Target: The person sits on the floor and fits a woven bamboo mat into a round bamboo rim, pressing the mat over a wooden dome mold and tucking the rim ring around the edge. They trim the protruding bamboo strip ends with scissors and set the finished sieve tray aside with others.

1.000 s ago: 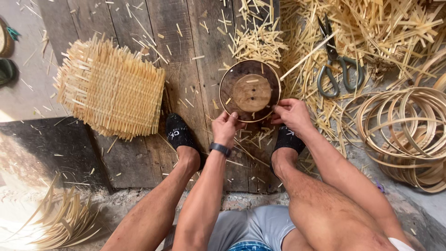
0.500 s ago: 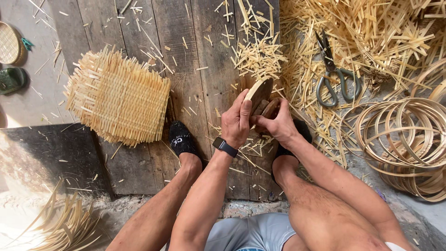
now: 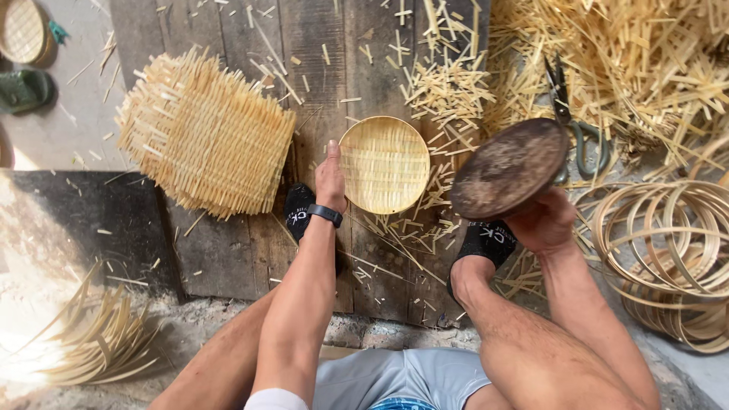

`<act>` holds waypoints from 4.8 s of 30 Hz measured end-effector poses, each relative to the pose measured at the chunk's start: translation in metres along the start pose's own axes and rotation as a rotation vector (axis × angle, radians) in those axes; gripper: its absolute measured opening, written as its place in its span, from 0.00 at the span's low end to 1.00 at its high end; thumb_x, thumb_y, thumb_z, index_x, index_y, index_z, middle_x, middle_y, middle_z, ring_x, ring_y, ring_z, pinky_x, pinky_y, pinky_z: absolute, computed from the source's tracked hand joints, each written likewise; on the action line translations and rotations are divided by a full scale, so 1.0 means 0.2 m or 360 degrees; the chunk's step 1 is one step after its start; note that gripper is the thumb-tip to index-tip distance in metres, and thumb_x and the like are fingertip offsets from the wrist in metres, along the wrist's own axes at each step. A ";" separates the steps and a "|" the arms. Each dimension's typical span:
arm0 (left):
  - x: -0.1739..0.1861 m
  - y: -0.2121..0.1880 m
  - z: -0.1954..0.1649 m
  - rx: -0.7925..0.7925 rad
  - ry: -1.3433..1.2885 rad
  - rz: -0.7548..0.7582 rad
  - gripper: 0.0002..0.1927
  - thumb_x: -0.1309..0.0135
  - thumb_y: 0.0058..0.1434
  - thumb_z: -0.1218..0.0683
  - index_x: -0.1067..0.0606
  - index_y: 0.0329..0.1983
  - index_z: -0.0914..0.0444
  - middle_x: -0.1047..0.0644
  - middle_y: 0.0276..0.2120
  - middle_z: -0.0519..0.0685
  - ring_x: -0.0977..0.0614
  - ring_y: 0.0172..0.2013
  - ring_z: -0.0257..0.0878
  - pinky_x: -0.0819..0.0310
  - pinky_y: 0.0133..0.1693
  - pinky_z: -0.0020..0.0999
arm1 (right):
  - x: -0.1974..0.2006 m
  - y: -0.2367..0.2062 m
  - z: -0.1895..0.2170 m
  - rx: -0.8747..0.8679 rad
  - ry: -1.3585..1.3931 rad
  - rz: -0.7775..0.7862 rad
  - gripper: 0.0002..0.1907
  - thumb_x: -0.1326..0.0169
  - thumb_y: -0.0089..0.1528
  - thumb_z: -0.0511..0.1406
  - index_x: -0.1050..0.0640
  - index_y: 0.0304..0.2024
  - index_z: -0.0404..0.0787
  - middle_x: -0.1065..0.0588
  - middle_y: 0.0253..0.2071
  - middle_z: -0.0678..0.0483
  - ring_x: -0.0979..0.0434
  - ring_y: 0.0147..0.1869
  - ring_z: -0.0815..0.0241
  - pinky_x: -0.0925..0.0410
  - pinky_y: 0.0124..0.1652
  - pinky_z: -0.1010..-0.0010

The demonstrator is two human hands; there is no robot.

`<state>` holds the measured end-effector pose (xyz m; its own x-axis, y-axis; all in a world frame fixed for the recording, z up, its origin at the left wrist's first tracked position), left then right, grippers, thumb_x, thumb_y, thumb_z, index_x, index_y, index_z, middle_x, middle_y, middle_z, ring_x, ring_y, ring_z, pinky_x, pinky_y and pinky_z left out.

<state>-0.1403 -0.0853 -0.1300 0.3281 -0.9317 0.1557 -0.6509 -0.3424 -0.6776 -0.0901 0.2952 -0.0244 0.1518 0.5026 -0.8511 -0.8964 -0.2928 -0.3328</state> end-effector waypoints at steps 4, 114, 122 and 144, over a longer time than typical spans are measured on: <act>0.11 -0.01 -0.02 -0.0193 0.0140 0.0229 0.22 0.51 0.72 0.45 0.23 0.53 0.69 0.18 0.38 0.49 0.19 0.35 0.37 0.21 0.40 0.38 | 0.05 -0.03 0.02 0.0104 0.0079 -0.0098 0.26 0.41 0.64 0.38 0.27 0.62 0.34 0.25 0.59 0.43 0.25 0.67 0.45 0.32 0.66 0.44; 0.08 -0.61 -0.39 -0.1224 0.0538 -0.0364 0.29 0.36 0.64 0.57 0.33 0.65 0.65 0.31 0.55 0.51 0.24 0.52 0.41 0.23 0.54 0.39 | 0.50 -1.27 1.04 0.1011 -0.3604 -0.1564 0.08 0.32 0.61 0.33 0.17 0.42 0.46 0.23 0.45 0.53 0.23 0.51 0.49 0.29 0.53 0.57; -0.46 -0.98 -0.88 -0.1449 0.0508 0.0380 0.17 0.43 0.68 0.47 0.21 0.51 0.63 0.18 0.43 0.53 0.16 0.43 0.39 0.17 0.42 0.33 | -0.50 -0.65 0.99 0.1332 -0.3250 -0.0320 0.05 0.37 0.66 0.33 0.17 0.45 0.40 0.21 0.40 0.50 0.20 0.40 0.58 0.25 0.37 0.70; -0.30 -1.18 -1.22 -0.0279 -0.0594 0.1356 0.12 0.44 0.68 0.50 0.23 0.30 0.60 0.28 0.20 0.40 0.33 0.17 0.26 0.39 0.19 0.22 | -1.23 -0.10 0.61 -0.0107 -0.1349 -0.0139 0.20 0.52 0.68 0.45 0.17 0.39 0.36 0.30 0.19 0.60 0.35 0.20 0.68 0.37 0.21 0.76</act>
<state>-0.1732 0.0224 0.1965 -0.1268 -0.7880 -0.6024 -0.8561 0.3937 -0.3349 -0.1606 0.2764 0.2402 -0.1680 0.9564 -0.2388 -0.8652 -0.2591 -0.4294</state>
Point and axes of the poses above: each hand's wrist, its own y-axis towards the middle knuckle, its own x-axis out of the back of the hand, z = x × y, the point moved 5 cm from there along y, towards the middle knuckle
